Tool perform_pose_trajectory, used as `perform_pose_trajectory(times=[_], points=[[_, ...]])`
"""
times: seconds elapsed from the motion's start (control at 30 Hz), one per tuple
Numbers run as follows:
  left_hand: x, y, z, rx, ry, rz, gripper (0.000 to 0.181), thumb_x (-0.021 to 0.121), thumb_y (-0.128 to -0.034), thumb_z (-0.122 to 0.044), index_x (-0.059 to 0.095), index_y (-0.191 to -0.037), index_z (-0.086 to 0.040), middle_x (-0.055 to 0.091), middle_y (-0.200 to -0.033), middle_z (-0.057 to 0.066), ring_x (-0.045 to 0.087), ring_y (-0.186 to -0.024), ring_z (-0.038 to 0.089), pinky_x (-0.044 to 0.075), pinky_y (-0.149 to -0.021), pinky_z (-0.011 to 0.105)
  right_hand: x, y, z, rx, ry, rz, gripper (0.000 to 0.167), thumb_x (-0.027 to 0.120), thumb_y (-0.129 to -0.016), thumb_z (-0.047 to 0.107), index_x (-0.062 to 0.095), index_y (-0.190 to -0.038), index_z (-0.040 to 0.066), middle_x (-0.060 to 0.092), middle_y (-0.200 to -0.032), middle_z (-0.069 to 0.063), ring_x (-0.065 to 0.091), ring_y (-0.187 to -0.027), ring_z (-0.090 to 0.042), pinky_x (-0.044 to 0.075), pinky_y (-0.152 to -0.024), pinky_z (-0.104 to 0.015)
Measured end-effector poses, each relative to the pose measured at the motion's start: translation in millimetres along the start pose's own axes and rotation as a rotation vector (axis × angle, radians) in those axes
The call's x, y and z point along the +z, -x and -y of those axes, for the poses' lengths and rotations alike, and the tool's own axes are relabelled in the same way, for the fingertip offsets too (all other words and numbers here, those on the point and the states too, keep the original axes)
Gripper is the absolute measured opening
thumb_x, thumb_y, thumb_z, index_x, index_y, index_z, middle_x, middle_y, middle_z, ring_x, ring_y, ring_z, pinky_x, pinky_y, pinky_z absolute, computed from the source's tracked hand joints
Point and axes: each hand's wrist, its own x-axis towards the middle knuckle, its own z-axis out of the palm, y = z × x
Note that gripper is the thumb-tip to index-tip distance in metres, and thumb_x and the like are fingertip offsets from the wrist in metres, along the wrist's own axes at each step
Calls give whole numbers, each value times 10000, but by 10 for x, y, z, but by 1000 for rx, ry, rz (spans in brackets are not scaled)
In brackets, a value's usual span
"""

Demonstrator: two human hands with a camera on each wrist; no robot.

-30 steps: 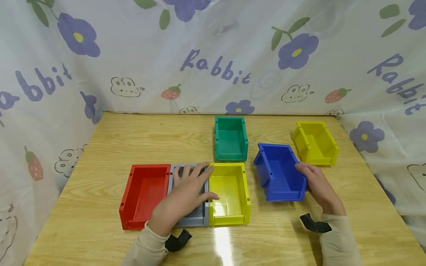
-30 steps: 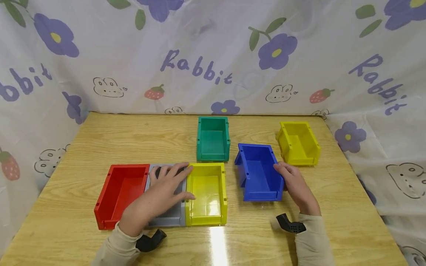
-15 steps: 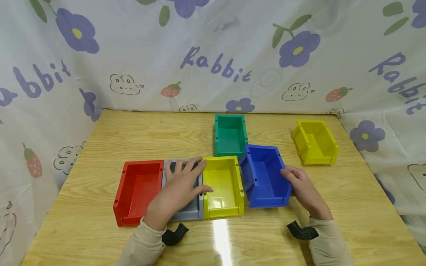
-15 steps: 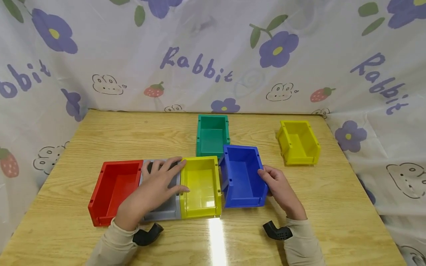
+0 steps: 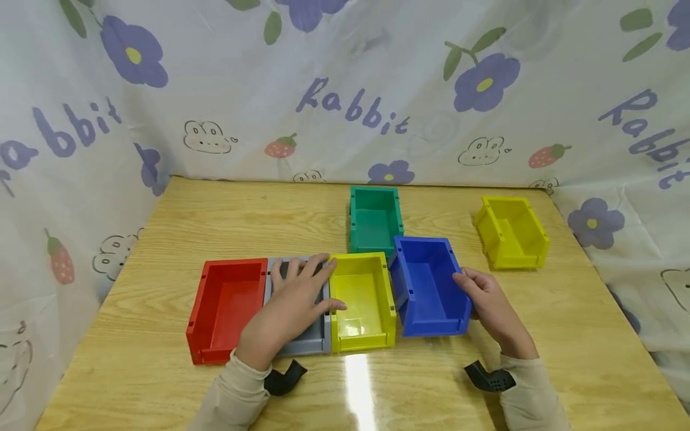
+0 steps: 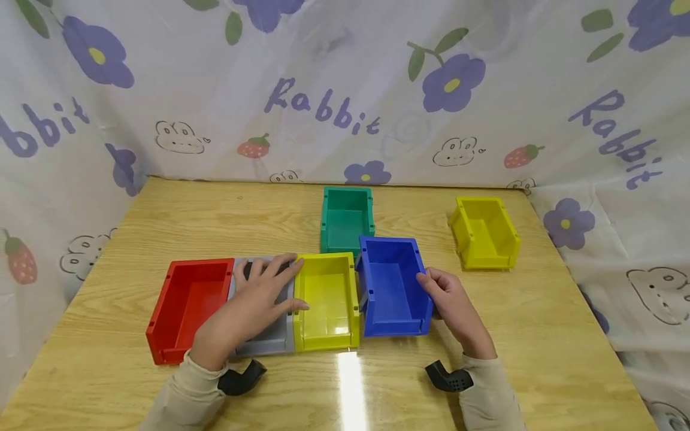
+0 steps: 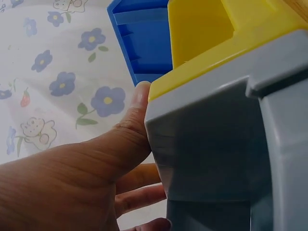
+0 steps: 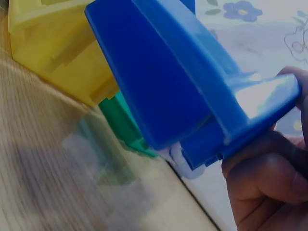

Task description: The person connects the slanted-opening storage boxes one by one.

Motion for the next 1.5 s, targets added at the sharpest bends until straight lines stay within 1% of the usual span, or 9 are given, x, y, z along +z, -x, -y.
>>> perform_pose_trajectory(times=[0.27, 0.53, 0.63, 0.73, 0.83, 0.93, 1.03, 1.3, 1.5], points=[[25, -10, 6, 2, 11, -15, 803, 729, -919, -503, 470, -1578, -124, 412, -1627, 120, 394, -1341, 392, 142, -1130, 744, 34, 40, 93, -37, 109, -61, 427, 507, -1110, 287, 372, -757, 88, 343, -617, 101, 381, -508, -41, 344, -442, -229], [-6, -21, 0, 9, -6, -13, 801, 717, -926, -512, 470, -1576, -114, 408, -1633, 129, 383, -1387, 413, 105, -1152, 761, 34, 7, 90, -85, 175, -47, 406, 534, -1099, 240, 399, -769, 45, 299, -613, 100, 316, -493, -30, 295, -422, -229], [-50, -77, -136, 15, -58, -17, 802, 691, -937, -538, 452, -1589, -137, 417, -1635, 101, 387, -1414, 391, 84, -1187, 757, 0, -13, 105, -50, 193, -22, 426, 501, -1113, 304, 483, -847, -29, 422, -668, 65, 461, -552, -23, 436, -476, -224], [-61, -221, -412, 90, -91, -34, 785, 610, -981, -579, 417, -1610, -150, 435, -1628, 72, 403, -1431, 366, 113, -1210, 746, -34, -18, 115, -8, 182, 15, 500, 434, -1130, 366, 622, -1123, -97, 664, -868, -74, 672, -722, -70, 597, -623, -288], [-37, -361, -689, 170, -141, -43, 779, 516, -1005, -630, 416, -1609, -148, 470, -1593, 61, 433, -1418, 337, 195, -1211, 719, -28, -14, 102, 8, 156, 59, 555, 393, -1139, 365, 590, -1325, -119, 724, -1080, -193, 754, -864, -145, 640, -729, -346], [-34, -389, -833, 159, -203, -23, 783, 538, -975, -638, 476, -1573, -136, 501, -1556, 58, 448, -1391, 313, 245, -1202, 690, 42, -24, 83, 15, 148, 90, 496, 424, -1133, 346, 597, -1037, -109, 654, -847, -46, 666, -728, -72, 584, -649, -273], [-73, -342, -870, 104, -240, 14, 776, 608, -945, -605, 509, -1551, -129, 511, -1543, 59, 443, -1383, 300, 261, -1194, 678, 136, -40, 67, 8, 156, 120, 477, 448, -1128, 330, 454, -815, -29, 440, -680, 84, 489, -590, -30, 458, -554, -217], [-169, -203, -847, 38, -319, 68, 775, 657, -933, -554, 530, -1521, -65, 531, -1485, 93, 436, -1322, 281, 288, -1159, 656, 380, -115, 33, 22, 124, 179, 443, 447, -1129, 338, 401, -772, 79, 406, -654, 83, 454, -564, -38, 402, -533, -195], [-81, -151, -776, 16, -330, 103, 750, 632, -963, -525, 527, -1518, -31, 508, -1498, 116, 416, -1354, 308, 290, -1167, 695, 526, -133, -86, 40, 154, 145, 491, 470, -1122, 330, 395, -751, 18, 348, -648, 70, 369, -535, -51, 324, -511, -188]])
